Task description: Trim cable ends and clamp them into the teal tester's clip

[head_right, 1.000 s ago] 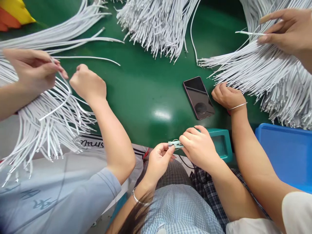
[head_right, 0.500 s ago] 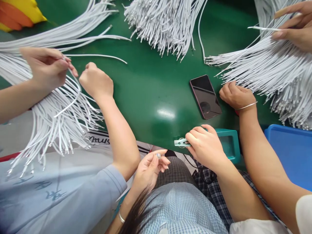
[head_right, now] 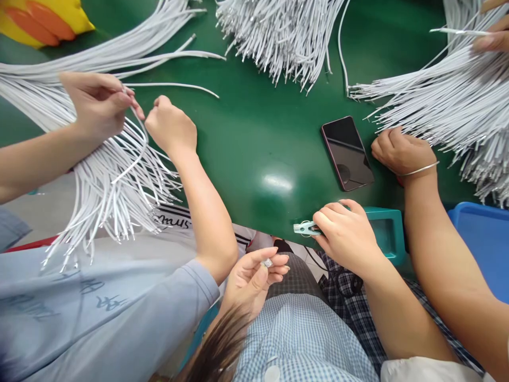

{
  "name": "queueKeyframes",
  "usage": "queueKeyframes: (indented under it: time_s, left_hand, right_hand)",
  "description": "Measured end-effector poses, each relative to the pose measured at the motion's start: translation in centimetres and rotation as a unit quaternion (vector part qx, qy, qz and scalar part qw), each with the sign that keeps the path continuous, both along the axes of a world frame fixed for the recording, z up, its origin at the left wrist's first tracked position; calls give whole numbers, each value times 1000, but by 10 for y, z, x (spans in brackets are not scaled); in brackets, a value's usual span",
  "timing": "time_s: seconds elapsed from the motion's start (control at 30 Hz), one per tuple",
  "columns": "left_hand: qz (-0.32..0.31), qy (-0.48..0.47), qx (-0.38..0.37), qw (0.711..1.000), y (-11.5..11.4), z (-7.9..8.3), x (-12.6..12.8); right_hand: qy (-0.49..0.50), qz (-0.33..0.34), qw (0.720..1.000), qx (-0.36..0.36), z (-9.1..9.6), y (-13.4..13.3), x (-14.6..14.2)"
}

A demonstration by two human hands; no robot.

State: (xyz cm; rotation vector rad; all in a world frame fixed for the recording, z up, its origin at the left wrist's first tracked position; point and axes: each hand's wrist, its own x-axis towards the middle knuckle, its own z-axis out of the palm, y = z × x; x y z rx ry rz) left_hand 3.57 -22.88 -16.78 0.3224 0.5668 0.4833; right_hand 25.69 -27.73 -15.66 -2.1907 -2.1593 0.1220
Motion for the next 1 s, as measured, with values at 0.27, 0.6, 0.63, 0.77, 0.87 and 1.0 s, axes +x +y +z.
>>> queueKeyframes:
  time_s: [0.27,0.6,0.63,0.77,0.87,1.0]
  left_hand:
    - [53,183,108,976,-8,25,11]
    - [-10,303,128,944,-2,-2,18]
    - [-36,300,119,946,0,-10,20]
    - [-145,291,156,933,10,-32,31]
    - [-178,325,264,891,15,-34,41]
    - [-208,329,301,870,19,-30,53]
  right_hand:
    - [19,-2,1000,4,-3,-2,2]
    - [4,-30,997,-70,0,-1,1]
    - [3,-33,996,-83,0,-1,1]
    - [7,-31,997,-67,2,-1,0]
    - [10,-12,999,-35,5,0,1]
    - [14,2,999,-33,7,1,2]
